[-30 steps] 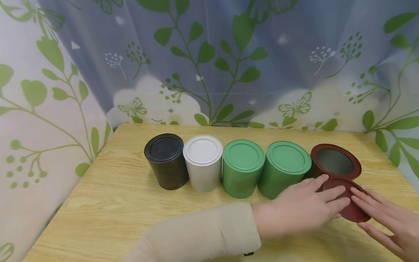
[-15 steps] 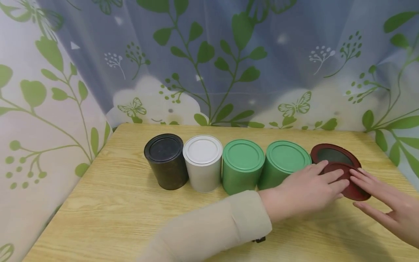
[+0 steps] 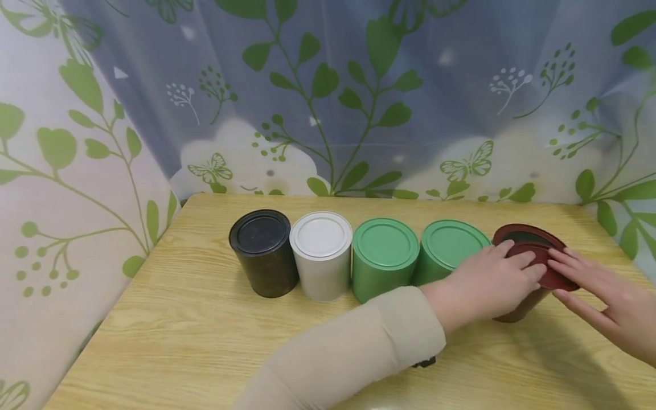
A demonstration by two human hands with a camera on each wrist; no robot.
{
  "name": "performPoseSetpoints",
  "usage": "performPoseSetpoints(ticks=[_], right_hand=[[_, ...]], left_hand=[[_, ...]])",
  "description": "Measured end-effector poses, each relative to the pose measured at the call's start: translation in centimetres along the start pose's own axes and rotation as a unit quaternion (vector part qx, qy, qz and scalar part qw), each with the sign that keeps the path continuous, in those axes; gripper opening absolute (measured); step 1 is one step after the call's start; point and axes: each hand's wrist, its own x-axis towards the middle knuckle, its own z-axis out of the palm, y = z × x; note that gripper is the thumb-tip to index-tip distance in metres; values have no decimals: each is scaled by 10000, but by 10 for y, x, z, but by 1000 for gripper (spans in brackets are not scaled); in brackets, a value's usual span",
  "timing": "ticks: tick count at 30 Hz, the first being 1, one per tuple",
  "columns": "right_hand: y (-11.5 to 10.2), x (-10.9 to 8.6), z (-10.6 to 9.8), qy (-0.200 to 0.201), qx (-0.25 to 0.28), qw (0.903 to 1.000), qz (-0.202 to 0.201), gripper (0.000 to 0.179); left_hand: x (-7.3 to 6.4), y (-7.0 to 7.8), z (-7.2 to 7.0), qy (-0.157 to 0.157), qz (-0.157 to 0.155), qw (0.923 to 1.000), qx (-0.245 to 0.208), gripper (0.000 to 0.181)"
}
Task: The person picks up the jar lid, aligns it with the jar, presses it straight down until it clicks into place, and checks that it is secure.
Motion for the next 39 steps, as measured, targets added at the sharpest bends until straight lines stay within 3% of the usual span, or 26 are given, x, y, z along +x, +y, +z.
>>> performPoseSetpoints(ticks=[5,15,26,32,39], right_hand=[[1,4,0,-166,-273,9993,205,51],[4,13,1,-949,-623,9917,601,54],[2,24,1,-1410,-644,9816,1119,53],[-1,21,1,-1311,-625,9815,1250,49],[-4,20,2,-935,-796,9880,941,42]], left_hand=[[3,-1,0,-329,-299,9990,-21,47],[10,-5,-1,-741,-927,9927,-225,47],[16,-7,1,-838,-1305,9870,-420,45],[18,-2,1,-846,-1270,9878,-314,45],[11,0,0,-681,-1124,9909,-298,42]])
